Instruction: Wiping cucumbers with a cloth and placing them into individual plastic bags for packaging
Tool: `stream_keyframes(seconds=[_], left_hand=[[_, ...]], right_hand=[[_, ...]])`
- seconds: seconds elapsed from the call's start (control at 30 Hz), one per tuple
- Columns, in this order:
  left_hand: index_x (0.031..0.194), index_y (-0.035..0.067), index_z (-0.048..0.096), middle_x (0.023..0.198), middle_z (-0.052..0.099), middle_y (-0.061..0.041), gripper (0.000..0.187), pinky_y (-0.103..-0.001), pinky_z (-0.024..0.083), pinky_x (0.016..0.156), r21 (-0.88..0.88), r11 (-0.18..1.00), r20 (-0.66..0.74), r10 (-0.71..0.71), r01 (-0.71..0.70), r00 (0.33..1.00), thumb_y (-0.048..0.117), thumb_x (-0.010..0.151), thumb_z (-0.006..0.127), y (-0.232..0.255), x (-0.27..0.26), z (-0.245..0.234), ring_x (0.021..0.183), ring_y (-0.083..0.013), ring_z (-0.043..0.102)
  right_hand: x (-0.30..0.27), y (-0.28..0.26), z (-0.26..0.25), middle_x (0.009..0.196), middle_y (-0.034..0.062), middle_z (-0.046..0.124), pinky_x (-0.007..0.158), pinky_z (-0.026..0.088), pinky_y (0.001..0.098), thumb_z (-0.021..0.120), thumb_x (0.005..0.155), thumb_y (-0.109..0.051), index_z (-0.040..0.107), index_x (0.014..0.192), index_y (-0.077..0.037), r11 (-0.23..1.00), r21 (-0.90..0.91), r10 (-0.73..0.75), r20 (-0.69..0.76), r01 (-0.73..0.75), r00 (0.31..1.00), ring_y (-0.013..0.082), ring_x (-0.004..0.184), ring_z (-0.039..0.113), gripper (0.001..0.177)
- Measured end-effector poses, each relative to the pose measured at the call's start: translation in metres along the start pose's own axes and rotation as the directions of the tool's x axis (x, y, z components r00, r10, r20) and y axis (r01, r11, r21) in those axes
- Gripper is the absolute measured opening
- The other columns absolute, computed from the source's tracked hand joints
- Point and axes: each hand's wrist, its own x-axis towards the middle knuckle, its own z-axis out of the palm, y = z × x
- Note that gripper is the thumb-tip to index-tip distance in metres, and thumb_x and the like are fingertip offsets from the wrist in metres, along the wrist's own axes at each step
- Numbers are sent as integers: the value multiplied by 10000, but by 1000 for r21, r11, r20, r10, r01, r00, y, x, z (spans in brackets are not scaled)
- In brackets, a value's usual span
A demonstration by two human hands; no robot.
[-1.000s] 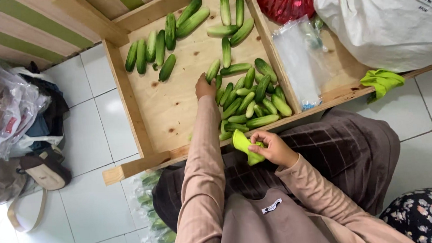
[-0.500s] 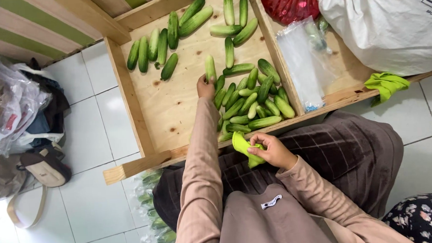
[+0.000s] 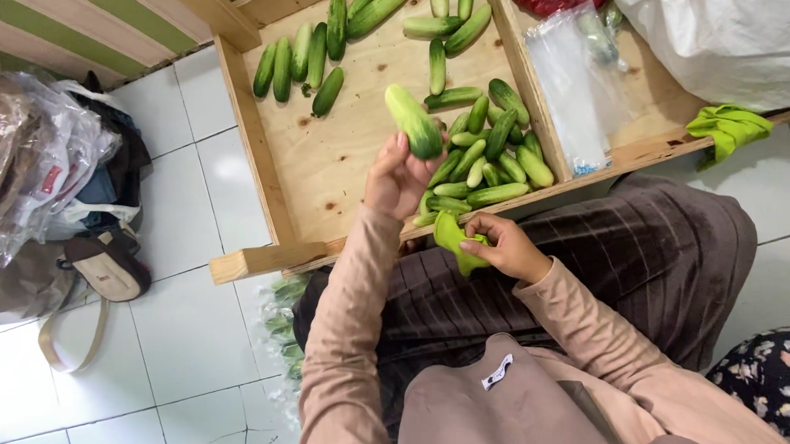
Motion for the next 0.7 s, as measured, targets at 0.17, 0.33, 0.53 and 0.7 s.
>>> stream_keyframes(seconds=[0.17, 0.33, 0.53, 0.7], left_hand=[[1482, -3, 422, 1387, 568, -308, 606, -557, 534, 1054, 255, 964, 33, 65, -71, 997, 162, 963, 687, -2, -70, 2, 1252, -439, 606], [1579, -19, 274, 1453, 472, -325, 805, -586, 471, 1095, 625, 760, 123, 128, -177, 984, 243, 947, 700, -25, -131, -22, 1282, -422, 549], [1616, -51, 222, 1372, 476, -202, 766, -419, 379, 1117, 845, 243, 373, 371, -476, 851, 189, 1010, 625, -47, -171, -38, 1284, -226, 470], [1452, -99, 416, 1204, 584, -223, 699, -445, 399, 1061, 836, 50, 494, 364, -547, 789, 346, 955, 624, -42, -174, 5, 1066, -327, 574]], right_hand=[[-13, -5, 3, 884, 83, 655, 773, 490, 309, 813, 869, -63, 617, 906, -32, 966, 37, -253, -87, 257, 964, 147, 836, 579, 203], [-34, -48, 8, 1068, 202, 653, 911, 516, 397, 807, 842, 5, 698, 986, 99, 928, -5, -369, -172, 374, 913, 211, 1028, 612, 203], [-53, -72, 20, 984, 206, 724, 845, 574, 383, 642, 867, 164, 769, 970, 90, 892, -151, -449, -189, 425, 873, 250, 914, 712, 180], [-49, -55, 39, 1092, 217, 666, 878, 566, 418, 751, 823, 170, 650, 1116, 145, 869, -74, -492, -234, 489, 839, 240, 990, 679, 311]])
